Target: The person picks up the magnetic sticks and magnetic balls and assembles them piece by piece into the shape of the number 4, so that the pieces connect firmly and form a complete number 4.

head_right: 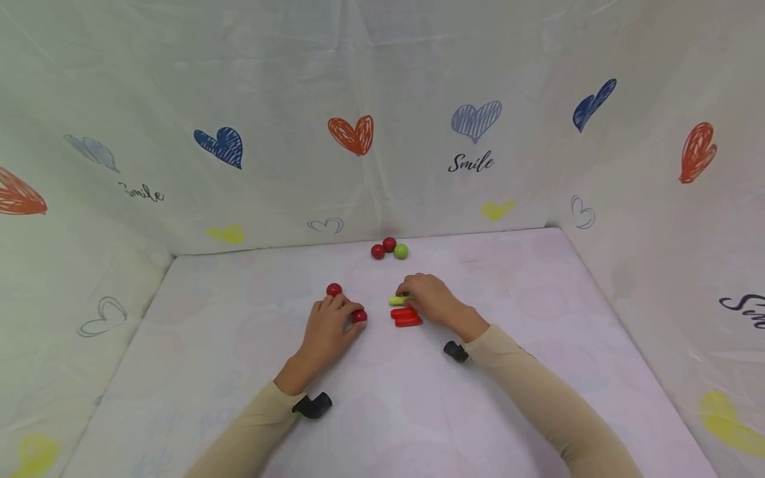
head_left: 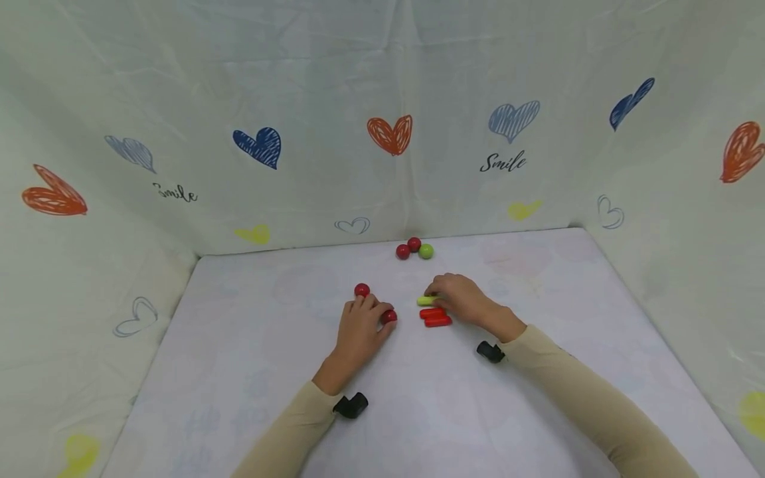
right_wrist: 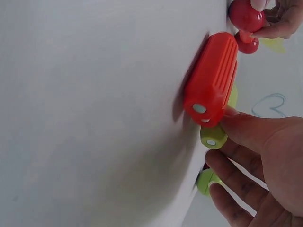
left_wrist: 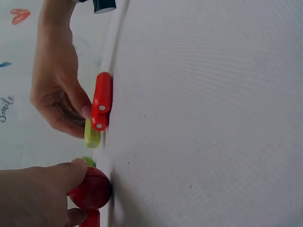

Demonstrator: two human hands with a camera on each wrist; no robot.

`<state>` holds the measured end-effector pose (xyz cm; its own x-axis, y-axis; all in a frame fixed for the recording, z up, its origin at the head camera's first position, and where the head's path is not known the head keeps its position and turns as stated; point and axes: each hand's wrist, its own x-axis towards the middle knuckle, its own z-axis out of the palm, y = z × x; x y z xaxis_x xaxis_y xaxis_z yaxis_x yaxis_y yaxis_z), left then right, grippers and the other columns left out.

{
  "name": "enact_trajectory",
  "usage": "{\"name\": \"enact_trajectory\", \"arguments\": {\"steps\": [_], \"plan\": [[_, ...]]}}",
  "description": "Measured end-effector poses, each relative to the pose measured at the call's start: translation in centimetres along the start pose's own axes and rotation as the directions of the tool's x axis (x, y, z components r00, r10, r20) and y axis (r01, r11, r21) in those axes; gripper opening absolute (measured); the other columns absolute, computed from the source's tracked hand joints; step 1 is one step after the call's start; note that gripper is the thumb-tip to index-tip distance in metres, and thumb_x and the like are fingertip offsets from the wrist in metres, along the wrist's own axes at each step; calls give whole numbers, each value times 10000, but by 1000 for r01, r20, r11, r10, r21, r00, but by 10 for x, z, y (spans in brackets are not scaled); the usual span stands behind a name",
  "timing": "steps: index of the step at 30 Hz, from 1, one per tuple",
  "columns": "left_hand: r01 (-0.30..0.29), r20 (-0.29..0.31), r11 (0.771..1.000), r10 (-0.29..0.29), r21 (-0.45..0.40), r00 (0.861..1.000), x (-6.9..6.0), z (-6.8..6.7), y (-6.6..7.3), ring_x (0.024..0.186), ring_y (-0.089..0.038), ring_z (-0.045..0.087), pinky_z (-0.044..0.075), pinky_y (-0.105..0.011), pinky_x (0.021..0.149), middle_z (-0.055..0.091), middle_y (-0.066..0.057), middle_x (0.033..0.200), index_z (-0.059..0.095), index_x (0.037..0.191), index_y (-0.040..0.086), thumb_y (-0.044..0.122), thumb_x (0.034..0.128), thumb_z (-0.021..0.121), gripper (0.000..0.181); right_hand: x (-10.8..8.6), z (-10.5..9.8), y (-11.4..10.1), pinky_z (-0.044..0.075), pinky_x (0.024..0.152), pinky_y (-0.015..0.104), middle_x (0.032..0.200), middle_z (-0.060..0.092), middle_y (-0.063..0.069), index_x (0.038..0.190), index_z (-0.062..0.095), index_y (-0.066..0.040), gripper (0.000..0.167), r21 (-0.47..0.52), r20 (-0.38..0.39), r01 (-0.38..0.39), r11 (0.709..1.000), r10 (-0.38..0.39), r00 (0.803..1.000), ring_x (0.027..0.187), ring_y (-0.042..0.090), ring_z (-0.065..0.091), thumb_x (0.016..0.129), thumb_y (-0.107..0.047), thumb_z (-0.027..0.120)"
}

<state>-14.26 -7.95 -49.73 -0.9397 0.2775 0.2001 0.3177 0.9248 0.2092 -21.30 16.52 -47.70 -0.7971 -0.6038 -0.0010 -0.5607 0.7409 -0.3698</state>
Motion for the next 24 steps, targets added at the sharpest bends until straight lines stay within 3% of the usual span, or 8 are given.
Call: {"name": "enact_trajectory", "arguments": {"steps": [24], "plan": [[39, 4, 998, -39, -42, 999, -15, -11, -21, 1049, -276, 576, 486, -495, 994, 658, -72, 1084, 783, 1223, 165, 230, 928, 841, 308, 21, 21, -48, 574, 939, 379, 1064, 766, 31, 1131, 805, -75, 205, 20, -48, 159, 987, -158, 986, 1011, 211, 702, 927, -49, 805]]}}
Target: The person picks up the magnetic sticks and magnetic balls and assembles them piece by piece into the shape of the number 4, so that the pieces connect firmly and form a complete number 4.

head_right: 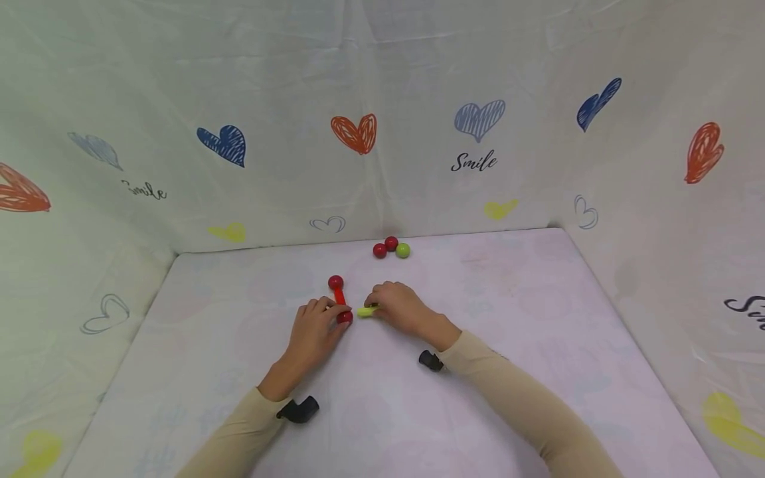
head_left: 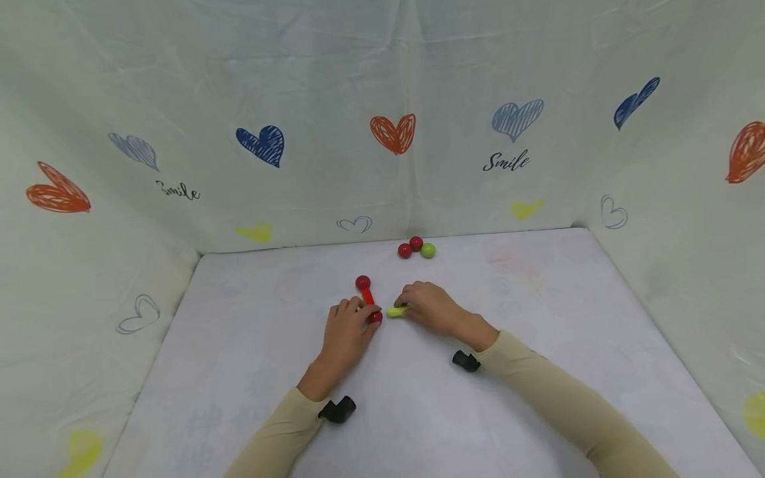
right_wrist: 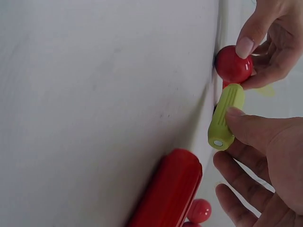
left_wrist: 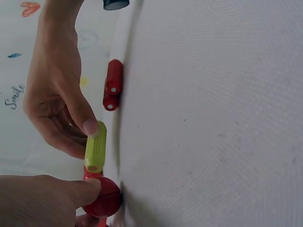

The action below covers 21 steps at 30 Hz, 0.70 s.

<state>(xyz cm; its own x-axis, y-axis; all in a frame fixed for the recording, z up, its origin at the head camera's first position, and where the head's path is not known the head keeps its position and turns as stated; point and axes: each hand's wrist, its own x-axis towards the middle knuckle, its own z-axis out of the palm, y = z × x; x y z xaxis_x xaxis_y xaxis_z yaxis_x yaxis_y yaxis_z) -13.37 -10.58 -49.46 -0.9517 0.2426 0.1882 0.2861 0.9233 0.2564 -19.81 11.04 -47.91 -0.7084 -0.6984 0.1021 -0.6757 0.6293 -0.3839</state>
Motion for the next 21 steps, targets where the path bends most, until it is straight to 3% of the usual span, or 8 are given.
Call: {"name": "enact_trajectory", "arguments": {"steps": [21], "plan": [[0, -4, 999, 0, -45, 1000, -2, -4, -5, 1027, -280, 573, 481, -497, 956, 671, -80, 1097, 789, 1210, 146, 195, 907, 857, 315, 10, 11, -9, 564, 964, 380, 1093, 764, 30, 1156, 797, -86, 215, -16, 24, 7, 1000, -7, 1000, 1026, 201, 691, 941, -78, 803]]}}
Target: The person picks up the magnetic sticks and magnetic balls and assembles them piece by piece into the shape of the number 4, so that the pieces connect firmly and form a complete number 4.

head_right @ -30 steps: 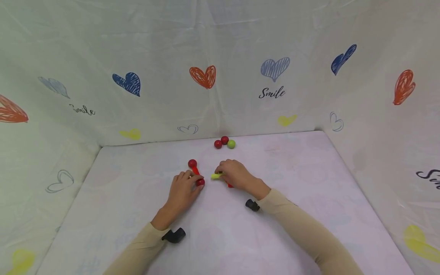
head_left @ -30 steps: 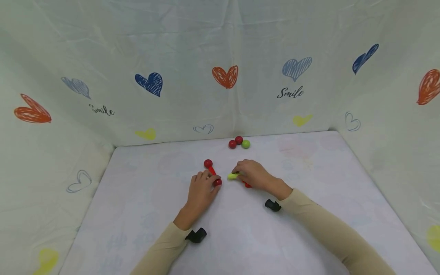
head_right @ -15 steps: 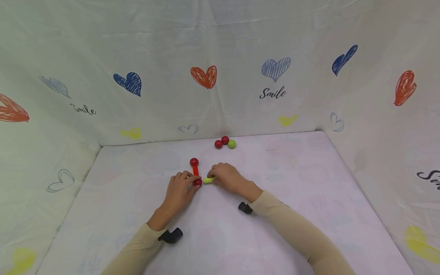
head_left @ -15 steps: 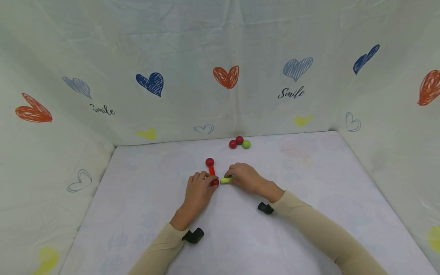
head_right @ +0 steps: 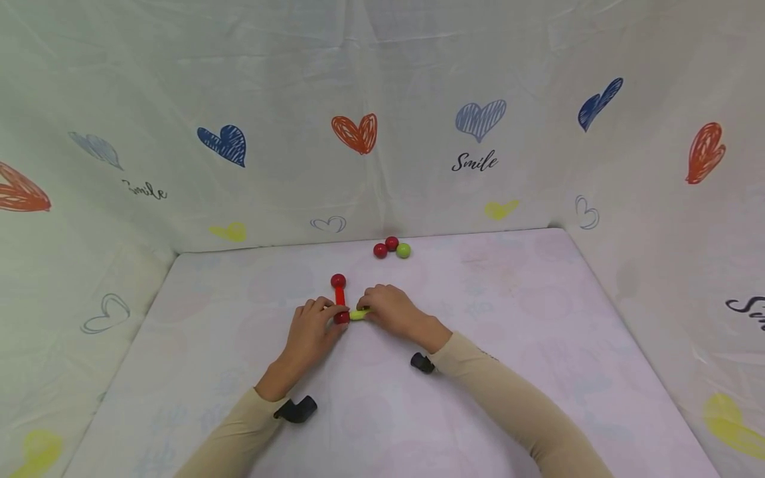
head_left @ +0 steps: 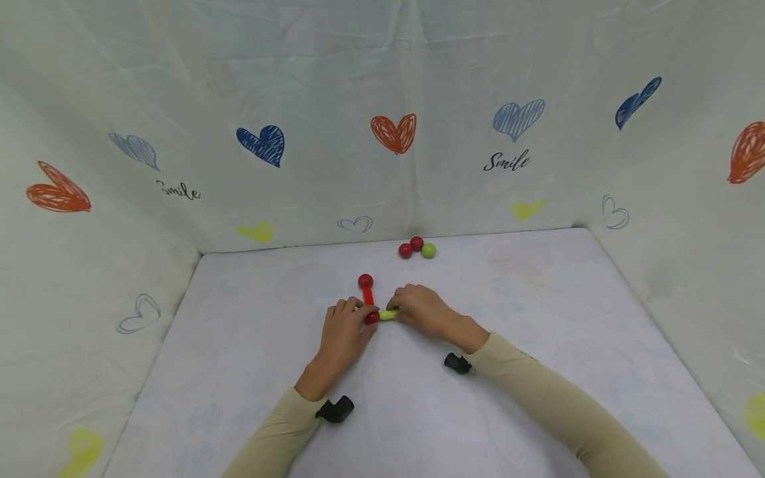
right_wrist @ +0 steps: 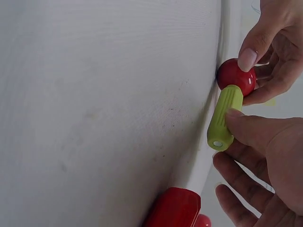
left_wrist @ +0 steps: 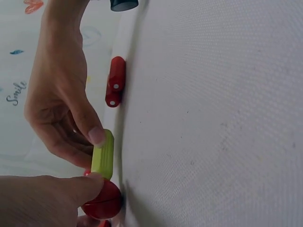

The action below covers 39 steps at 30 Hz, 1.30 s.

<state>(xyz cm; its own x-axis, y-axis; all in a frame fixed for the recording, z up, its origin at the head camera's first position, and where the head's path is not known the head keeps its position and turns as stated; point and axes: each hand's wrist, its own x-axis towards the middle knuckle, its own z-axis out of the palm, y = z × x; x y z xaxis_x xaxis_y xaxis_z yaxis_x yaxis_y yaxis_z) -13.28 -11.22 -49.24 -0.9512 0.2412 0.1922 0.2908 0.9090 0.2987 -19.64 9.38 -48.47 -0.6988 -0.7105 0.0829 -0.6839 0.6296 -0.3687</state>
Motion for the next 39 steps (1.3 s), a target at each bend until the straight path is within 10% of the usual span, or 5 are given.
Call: {"name": "enact_trajectory", "arguments": {"steps": [15, 28, 39], "plan": [[45, 34, 999, -45, -8, 998, 3, 0, 3, 1054, -270, 568, 469, -495, 1007, 665, -64, 1111, 793, 1228, 168, 218, 926, 842, 310, 3, -27, 26, 562, 1019, 434, 1226, 726, 86, 1249, 755, -80, 318, -45, -86, -102, 994, 97, 992, 1146, 266, 682, 941, -129, 816], [81, 49, 996, -80, -26, 996, 4, 0, 4, 1075, -270, 570, 461, -492, 1017, 679, -62, 1126, 798, 1226, 173, 213, 933, 833, 299, 13, -48, 70, 525, 1066, 498, 1395, 616, 217, 1391, 631, 6, 487, -83, -214, -346, 935, 323, 922, 1251, 387, 613, 947, -106, 796], [93, 41, 995, -91, -38, 995, 2, -3, 3, 1046, -265, 568, 466, -493, 1003, 679, -59, 1105, 805, 1208, 170, 204, 936, 827, 275, 25, -44, 84, 541, 1035, 490, 1320, 660, 213, 1368, 637, 25, 444, -130, -197, -399, 908, 371, 908, 1191, 372, 635, 965, -103, 771]]}}
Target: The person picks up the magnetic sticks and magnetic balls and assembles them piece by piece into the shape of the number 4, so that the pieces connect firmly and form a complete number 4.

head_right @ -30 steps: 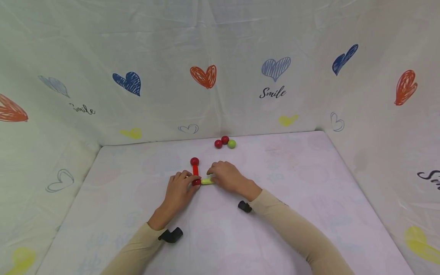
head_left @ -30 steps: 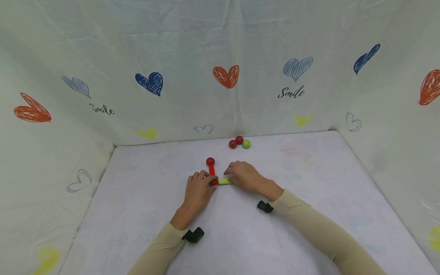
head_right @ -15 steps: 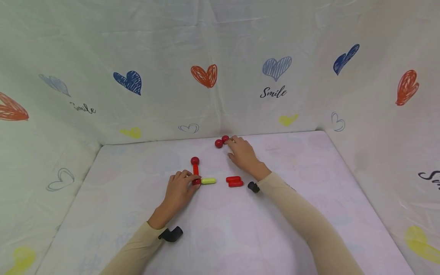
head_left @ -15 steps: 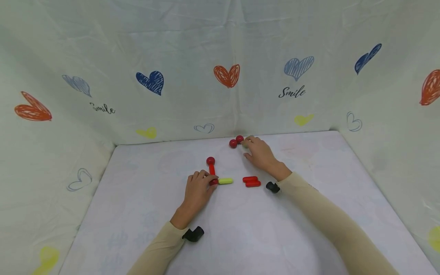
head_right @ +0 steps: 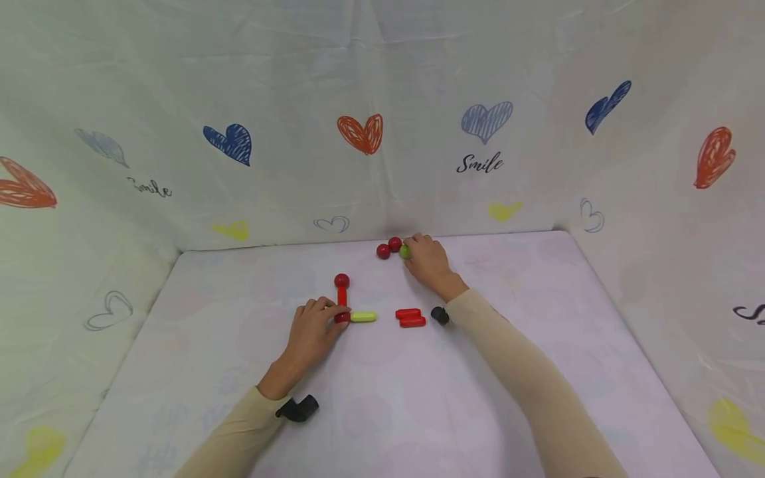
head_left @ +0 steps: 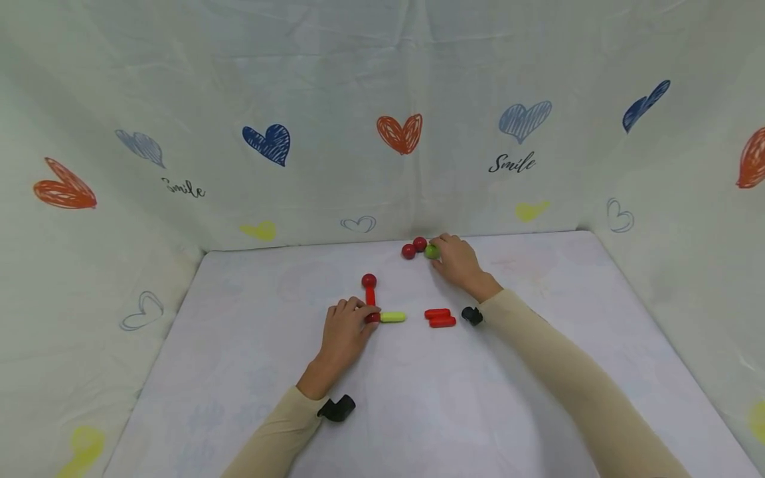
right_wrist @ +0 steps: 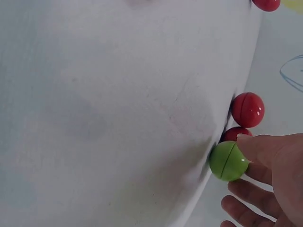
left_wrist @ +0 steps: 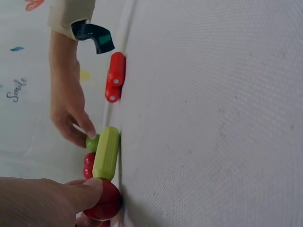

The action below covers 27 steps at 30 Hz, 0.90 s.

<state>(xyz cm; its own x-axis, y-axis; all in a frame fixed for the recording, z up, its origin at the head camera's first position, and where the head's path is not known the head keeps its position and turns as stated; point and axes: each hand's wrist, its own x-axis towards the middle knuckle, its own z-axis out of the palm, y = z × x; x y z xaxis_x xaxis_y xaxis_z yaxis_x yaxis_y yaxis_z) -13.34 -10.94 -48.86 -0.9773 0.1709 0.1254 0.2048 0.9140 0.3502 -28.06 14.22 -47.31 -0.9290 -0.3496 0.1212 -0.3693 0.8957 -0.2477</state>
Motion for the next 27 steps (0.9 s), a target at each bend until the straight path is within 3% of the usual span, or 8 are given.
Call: {"name": "enact_trajectory", "arguments": {"steps": [13, 19, 27], "plan": [[4, -1, 1000, -4, -12, 1000, 0, 1, -2, 1051, -268, 574, 469, -487, 985, 678, -64, 1109, 803, 1215, 173, 199, 932, 830, 286, 6, 5, -2, 570, 959, 484, 1177, 735, 189, 1259, 704, 15, 320, 39, 39, -27, 999, 26, 999, 1057, 342, 683, 952, -56, 759], [9, -1, 1000, -9, -29, 1000, 0, 1, -2, 1052, -277, 582, 474, -492, 982, 680, -68, 1110, 804, 1212, 165, 188, 934, 826, 280, -8, 0, -8, 578, 947, 473, 1166, 742, 181, 1267, 716, 10, 328, 40, 27, 0, 999, -1, 1000, 1038, 333, 687, 948, -55, 760], [20, 0, 998, -20, -55, 1000, -1, 1, -3, 1050, -284, 588, 472, -496, 990, 684, -72, 1102, 802, 1213, 155, 173, 925, 834, 290, -39, -3, -22, 586, 903, 450, 1109, 754, 127, 1234, 732, -17, 328, 75, -8, 96, 993, -95, 995, 974, 298, 683, 921, -81, 807]]}}
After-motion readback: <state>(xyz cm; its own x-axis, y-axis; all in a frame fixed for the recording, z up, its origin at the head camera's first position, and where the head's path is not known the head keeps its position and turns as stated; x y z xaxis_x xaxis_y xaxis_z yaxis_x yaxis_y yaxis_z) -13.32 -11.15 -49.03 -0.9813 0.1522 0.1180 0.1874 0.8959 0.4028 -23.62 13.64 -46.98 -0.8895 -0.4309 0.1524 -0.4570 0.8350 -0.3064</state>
